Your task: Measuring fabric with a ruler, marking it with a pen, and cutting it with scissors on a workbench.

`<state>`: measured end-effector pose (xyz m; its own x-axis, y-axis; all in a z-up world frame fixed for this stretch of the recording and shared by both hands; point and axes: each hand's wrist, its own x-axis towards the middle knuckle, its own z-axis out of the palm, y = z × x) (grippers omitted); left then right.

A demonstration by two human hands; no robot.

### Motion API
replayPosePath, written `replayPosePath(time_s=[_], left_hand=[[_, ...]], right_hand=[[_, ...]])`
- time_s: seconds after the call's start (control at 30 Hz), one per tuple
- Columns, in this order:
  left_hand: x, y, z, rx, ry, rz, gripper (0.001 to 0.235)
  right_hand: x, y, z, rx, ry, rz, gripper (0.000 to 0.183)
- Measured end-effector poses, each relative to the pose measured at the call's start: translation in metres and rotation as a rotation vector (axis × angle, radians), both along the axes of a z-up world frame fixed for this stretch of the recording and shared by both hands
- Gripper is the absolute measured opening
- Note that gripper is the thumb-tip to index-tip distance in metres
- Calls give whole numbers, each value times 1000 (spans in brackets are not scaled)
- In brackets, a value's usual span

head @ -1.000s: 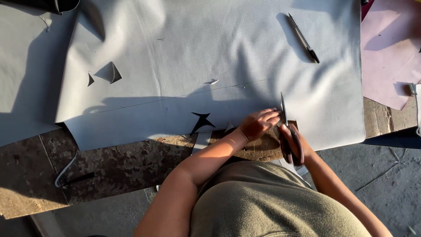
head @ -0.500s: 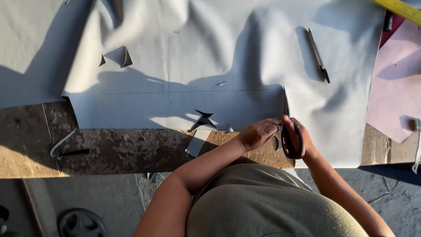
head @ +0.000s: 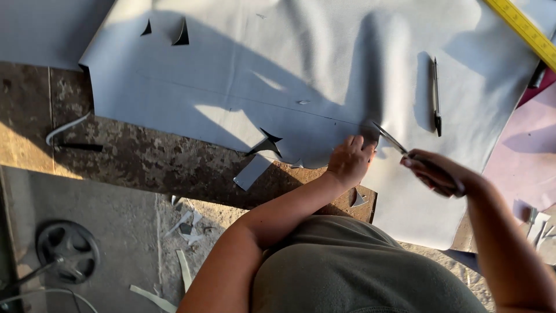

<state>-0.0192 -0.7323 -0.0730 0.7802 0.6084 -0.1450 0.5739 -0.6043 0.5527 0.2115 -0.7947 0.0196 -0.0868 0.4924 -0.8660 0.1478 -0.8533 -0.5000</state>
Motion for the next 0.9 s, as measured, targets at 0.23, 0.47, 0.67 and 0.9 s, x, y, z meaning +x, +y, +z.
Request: replayPosePath(time_s=[0.23, 0.47, 0.67, 0.9], left_hand=[[-13, -18, -26, 414, -341, 5, 36], [-23, -25, -28, 402, -389, -82, 47], [-28, -32, -23, 349, -497, -95, 47], [-33, -37, -21, 360, -521, -164, 46]], right_hand=[[34, 74, -4, -193, -260, 708, 29], [8, 90, 28, -167, -410, 854, 32], [-23, 100, 30, -134, -324, 737, 30], [-43, 102, 18, -177, -255, 692, 32]])
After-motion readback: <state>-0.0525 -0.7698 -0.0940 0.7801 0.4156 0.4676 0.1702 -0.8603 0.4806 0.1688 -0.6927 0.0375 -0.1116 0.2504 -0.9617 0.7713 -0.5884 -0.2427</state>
